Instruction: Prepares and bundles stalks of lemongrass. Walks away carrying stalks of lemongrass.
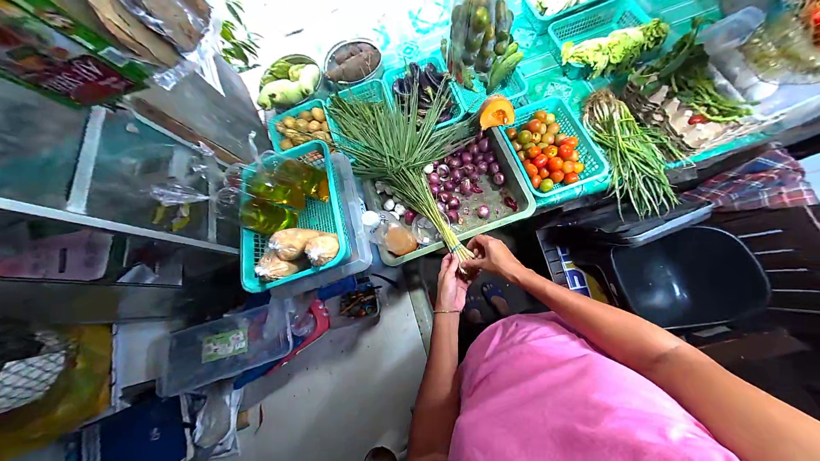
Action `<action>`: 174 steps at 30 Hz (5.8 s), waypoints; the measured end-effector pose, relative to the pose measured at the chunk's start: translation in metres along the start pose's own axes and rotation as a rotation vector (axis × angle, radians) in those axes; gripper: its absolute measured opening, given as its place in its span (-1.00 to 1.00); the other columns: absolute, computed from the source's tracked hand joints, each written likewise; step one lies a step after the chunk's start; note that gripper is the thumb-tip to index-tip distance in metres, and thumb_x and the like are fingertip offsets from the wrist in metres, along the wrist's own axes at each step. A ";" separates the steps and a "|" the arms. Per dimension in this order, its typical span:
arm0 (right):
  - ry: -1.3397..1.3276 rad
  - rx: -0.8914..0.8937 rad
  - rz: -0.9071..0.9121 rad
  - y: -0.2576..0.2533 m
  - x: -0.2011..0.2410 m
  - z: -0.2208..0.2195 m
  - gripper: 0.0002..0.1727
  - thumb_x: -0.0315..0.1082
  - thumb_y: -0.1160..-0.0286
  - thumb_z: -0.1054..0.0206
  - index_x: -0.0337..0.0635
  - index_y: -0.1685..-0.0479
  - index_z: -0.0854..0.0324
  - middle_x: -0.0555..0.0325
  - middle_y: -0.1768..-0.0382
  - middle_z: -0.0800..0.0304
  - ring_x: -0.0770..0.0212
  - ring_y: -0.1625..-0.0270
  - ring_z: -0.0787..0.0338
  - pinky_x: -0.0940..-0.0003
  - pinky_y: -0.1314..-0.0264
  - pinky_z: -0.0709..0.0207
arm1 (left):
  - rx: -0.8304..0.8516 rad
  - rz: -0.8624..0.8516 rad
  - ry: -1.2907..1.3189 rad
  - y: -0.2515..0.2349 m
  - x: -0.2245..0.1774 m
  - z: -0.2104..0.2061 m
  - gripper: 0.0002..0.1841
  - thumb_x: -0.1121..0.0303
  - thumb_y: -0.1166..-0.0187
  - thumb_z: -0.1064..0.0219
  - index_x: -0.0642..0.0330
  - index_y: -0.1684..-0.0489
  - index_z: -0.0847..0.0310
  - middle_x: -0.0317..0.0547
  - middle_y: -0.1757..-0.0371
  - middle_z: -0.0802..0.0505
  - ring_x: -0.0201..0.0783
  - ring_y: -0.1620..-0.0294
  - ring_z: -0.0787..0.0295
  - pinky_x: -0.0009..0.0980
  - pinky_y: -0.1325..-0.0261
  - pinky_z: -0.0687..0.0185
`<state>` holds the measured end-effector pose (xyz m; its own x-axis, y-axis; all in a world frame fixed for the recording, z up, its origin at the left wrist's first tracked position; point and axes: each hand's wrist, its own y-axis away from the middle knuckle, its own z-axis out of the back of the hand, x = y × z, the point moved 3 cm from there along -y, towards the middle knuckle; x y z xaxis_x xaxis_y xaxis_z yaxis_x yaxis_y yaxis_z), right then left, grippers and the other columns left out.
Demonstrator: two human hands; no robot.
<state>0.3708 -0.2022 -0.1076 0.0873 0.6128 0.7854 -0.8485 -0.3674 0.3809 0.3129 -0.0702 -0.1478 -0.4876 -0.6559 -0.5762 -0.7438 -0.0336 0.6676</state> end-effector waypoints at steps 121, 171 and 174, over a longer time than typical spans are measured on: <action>0.169 0.027 -0.019 0.378 -0.019 0.072 -0.66 -0.18 -0.81 -0.17 -0.30 0.18 -0.62 0.00 0.49 -0.65 0.08 0.42 -0.68 0.05 0.28 -0.53 | 1.878 -0.141 -1.858 0.207 0.074 -0.177 -0.59 0.20 -0.88 0.06 0.31 0.00 -0.68 -0.10 0.26 -0.78 -0.34 0.28 -0.66 -0.26 0.05 -0.58; -0.594 -0.049 0.347 0.347 -0.033 0.124 -0.74 -0.26 -0.73 -0.18 -0.12 0.27 -0.73 0.47 0.54 -0.69 0.66 0.55 -0.57 0.74 0.51 -0.43 | 1.602 -0.662 -1.019 0.238 0.028 -0.165 -0.73 0.44 -0.80 -0.08 0.45 0.03 -0.69 -0.15 0.22 -0.80 -0.58 0.28 -0.64 -0.60 0.13 -0.61; -0.479 -0.422 0.192 0.341 -0.045 0.081 -0.63 -0.14 -0.89 0.01 -0.12 0.03 -0.68 0.43 0.62 -0.41 0.56 0.64 -0.34 0.61 0.59 -0.24 | 1.200 -0.819 -1.103 0.213 0.031 -0.166 -0.72 0.36 -0.81 -0.12 0.31 0.12 -0.75 -0.29 0.34 -0.77 -0.62 0.42 -0.57 -0.65 0.29 -0.52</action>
<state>0.1201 -0.4114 0.0267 0.0542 0.1494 0.9873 -0.9951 -0.0739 0.0658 0.2153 -0.2223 0.0550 0.4526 0.0031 -0.8917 -0.5692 0.7707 -0.2863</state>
